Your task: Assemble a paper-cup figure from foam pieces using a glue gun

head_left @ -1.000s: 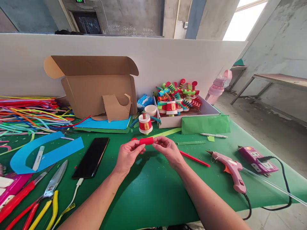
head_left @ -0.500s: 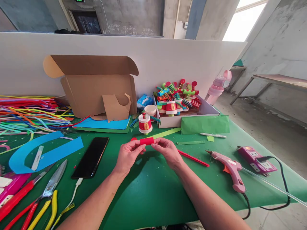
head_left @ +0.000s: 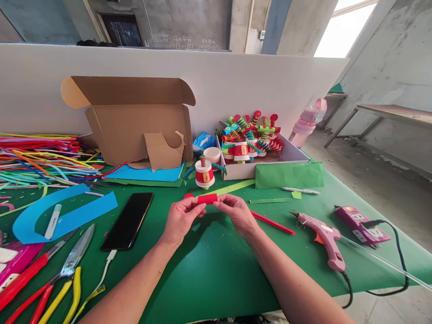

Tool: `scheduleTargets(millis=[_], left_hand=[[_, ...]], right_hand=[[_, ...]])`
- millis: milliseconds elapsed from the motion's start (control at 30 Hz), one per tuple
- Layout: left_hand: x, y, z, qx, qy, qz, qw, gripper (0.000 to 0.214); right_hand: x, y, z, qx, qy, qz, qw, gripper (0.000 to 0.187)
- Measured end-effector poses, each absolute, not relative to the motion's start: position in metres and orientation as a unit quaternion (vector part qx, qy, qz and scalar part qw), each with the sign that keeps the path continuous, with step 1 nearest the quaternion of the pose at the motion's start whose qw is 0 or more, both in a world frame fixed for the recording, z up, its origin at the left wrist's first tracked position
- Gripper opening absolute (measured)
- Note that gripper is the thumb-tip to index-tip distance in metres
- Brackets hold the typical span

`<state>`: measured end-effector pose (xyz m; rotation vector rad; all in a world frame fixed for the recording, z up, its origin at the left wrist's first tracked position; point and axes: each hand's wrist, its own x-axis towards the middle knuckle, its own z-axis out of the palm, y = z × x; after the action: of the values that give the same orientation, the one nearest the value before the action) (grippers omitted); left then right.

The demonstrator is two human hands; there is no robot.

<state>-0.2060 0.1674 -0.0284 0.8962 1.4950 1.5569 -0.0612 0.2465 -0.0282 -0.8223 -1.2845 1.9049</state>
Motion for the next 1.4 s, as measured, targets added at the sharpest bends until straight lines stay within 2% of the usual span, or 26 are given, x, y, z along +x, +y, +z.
scheduleTargets(millis=[300, 533, 667, 967, 1233, 1400], left_hand=[[-0.208, 0.168, -0.028, 0.341, 0.592, 0.622, 0.382, 0.025], [-0.213, 0.168, -0.031, 0.347, 0.604, 0.615, 0.368, 0.025], [-0.215, 0.168, -0.031, 0.352, 0.603, 0.619, 0.360, 0.025], [-0.217, 0.170, -0.040, 0.407, 0.628, 0.587, 0.308, 0.023], [-0.215, 0.167, -0.041, 0.489, 0.641, 0.546, 0.226, 0.017], [-0.215, 0.168, -0.042, 0.495, 0.626, 0.557, 0.232, 0.017]], right_hand=[[-0.061, 0.249, -0.033, -0.326, -0.489, 0.726, 0.356, 0.033], [-0.056, 0.257, -0.030, -0.357, -0.450, 0.699, 0.427, 0.030], [-0.054, 0.259, -0.028, -0.363, -0.500, 0.646, 0.449, 0.030], [-0.055, 0.254, -0.031, -0.359, -0.622, 0.577, 0.389, 0.038], [-0.057, 0.252, -0.026, -0.361, -0.581, 0.632, 0.364, 0.041], [-0.058, 0.251, -0.027, -0.374, -0.530, 0.668, 0.364, 0.037]])
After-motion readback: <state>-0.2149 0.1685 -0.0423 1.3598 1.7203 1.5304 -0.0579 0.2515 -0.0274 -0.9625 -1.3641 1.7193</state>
